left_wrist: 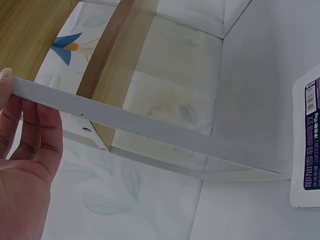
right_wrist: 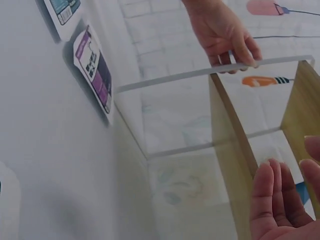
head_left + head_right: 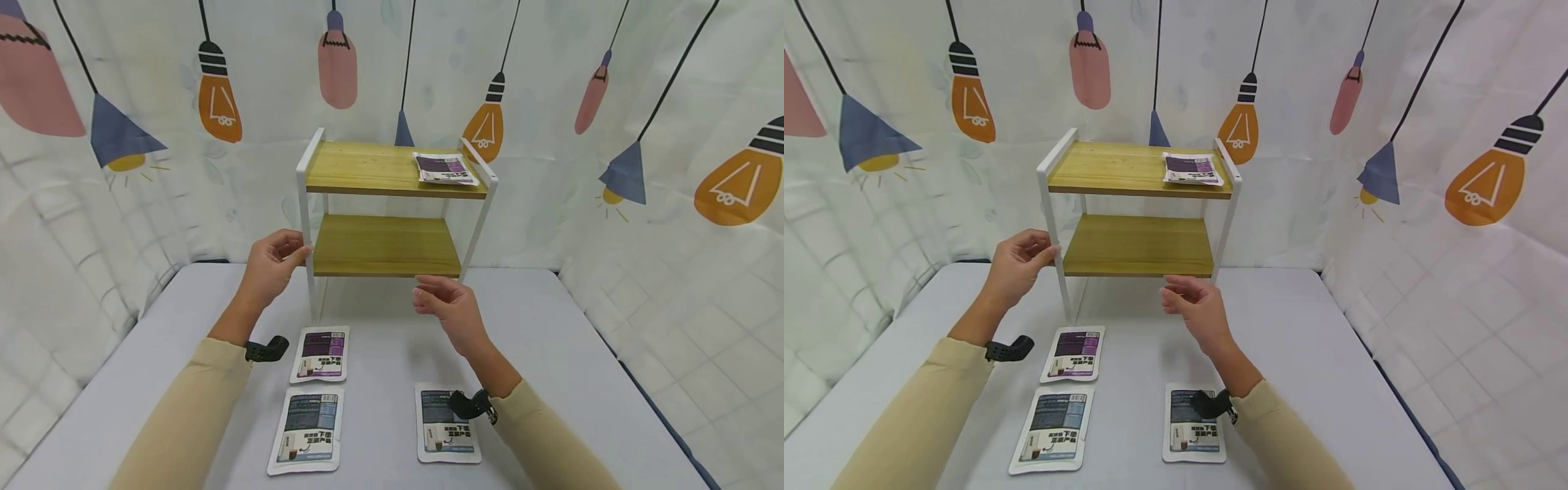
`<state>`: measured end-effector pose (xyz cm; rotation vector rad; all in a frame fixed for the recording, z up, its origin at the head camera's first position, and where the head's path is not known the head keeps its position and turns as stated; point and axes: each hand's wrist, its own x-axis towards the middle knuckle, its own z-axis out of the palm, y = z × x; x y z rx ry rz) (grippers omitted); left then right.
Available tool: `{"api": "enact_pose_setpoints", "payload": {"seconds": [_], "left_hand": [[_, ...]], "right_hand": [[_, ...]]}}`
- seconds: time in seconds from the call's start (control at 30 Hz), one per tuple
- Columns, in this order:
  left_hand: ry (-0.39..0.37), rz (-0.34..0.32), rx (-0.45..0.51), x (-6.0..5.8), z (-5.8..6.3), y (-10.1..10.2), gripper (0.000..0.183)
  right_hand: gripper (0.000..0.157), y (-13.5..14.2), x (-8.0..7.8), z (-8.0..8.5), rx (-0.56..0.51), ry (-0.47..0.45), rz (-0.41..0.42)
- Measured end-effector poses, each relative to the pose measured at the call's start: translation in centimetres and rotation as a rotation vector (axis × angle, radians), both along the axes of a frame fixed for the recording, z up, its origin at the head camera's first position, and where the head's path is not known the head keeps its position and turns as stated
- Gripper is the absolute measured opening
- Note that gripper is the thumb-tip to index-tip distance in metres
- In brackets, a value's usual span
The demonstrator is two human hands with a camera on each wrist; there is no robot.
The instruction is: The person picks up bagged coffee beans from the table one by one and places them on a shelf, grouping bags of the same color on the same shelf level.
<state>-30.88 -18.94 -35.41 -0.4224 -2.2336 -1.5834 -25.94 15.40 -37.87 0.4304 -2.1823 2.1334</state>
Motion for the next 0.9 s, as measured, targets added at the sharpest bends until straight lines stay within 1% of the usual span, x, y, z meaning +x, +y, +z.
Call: {"api": "enact_pose_setpoints", "payload": {"seconds": [0.2, 0.5, 0.67, 0.8, 0.9], "left_hand": [[-0.003, 0.003, -0.006, 0.0, -0.1, 0.0, 0.032], [0.002, 0.001, -0.014, -0.1, 0.0, 0.0, 0.033], [-0.011, 0.002, -0.016, 0.1, 0.0, 0.0, 0.033], [-0.012, 0.0, -0.011, 0.1, -0.1, 0.0, 0.032], [-0.011, -0.003, -0.007, 0.0, 0.0, 0.0, 0.032]], "right_hand": [[0.035, -1.3, 0.2, -1.6, 0.009, -0.035, 0.03], [0.032, -2.9, 0.1, -3.2, 0.011, -0.114, 0.063], [0.033, -3.7, 0.0, -3.8, 0.056, -0.179, 0.099], [0.038, -4.5, 0.0, -4.0, 0.108, -0.225, 0.144], [0.041, -5.1, -0.2, -4.2, 0.146, -0.249, 0.16]]}}
